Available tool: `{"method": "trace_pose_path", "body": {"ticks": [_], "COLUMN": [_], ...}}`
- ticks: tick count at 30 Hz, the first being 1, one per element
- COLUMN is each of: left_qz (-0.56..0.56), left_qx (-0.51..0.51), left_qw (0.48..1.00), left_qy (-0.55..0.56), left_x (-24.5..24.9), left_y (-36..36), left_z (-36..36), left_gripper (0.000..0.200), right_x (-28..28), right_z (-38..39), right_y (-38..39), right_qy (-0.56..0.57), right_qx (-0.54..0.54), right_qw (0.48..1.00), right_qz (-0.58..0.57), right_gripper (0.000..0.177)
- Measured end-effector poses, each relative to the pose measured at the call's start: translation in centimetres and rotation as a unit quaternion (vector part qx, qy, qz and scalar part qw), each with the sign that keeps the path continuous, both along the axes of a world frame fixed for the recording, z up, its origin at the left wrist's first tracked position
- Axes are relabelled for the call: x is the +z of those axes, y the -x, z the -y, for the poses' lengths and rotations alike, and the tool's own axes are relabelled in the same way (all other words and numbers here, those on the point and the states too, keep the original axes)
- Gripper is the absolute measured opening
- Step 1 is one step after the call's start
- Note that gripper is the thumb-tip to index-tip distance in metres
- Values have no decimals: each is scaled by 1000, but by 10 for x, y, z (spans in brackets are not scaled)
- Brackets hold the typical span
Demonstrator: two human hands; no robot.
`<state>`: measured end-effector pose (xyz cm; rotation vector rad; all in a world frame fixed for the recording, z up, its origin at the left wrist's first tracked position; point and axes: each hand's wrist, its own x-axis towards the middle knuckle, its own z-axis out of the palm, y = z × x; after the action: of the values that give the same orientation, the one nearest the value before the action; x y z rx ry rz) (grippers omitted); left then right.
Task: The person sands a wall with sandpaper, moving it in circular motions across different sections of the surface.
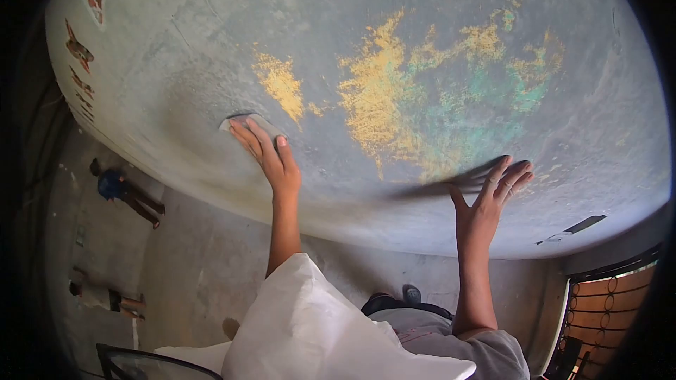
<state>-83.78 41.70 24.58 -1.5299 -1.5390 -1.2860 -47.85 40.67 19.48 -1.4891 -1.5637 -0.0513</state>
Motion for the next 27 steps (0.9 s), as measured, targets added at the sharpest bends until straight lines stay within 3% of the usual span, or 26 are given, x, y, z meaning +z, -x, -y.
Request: {"method": "trace_pose_path", "body": {"ticks": [8, 13, 17, 18, 21, 24, 27], "left_qz": [6, -11, 1, -1, -2, -18, -18], "left_qx": [-24, -11, 2, 7, 12, 3, 11], "left_qw": [999, 1000, 1000, 1000, 1000, 1000, 999], "left_qy": [-22, -17, 23, 20, 15, -13, -30], "left_x": [74, 45, 4, 8, 33, 72, 75], "left_y": [-4, -4, 1, 1, 2, -1, -6], "left_z": [0, 2, 6, 5, 4, 2, -4], "left_gripper": [66, 67, 66, 66, 66, 64, 64], "right_x": [-2, 22, 21, 16, -3, -3, -5], "right_z": [3, 25, 26, 22, 5, 1, -2], "right_y": [-11, -24, -43, -46, -47, -36, -33], "right_qy": [0, 27, -62, -12, -19, -18, -22], "right_qx": [16, 51, 38, 7, -13, -20, -46], "right_qw": [1000, 998, 997, 1000, 998, 998, 997], "right_qz": [17, 6, -31, -3, 54, 49, 58], "right_gripper": [115, 107, 107, 111, 117, 122, 123]}}
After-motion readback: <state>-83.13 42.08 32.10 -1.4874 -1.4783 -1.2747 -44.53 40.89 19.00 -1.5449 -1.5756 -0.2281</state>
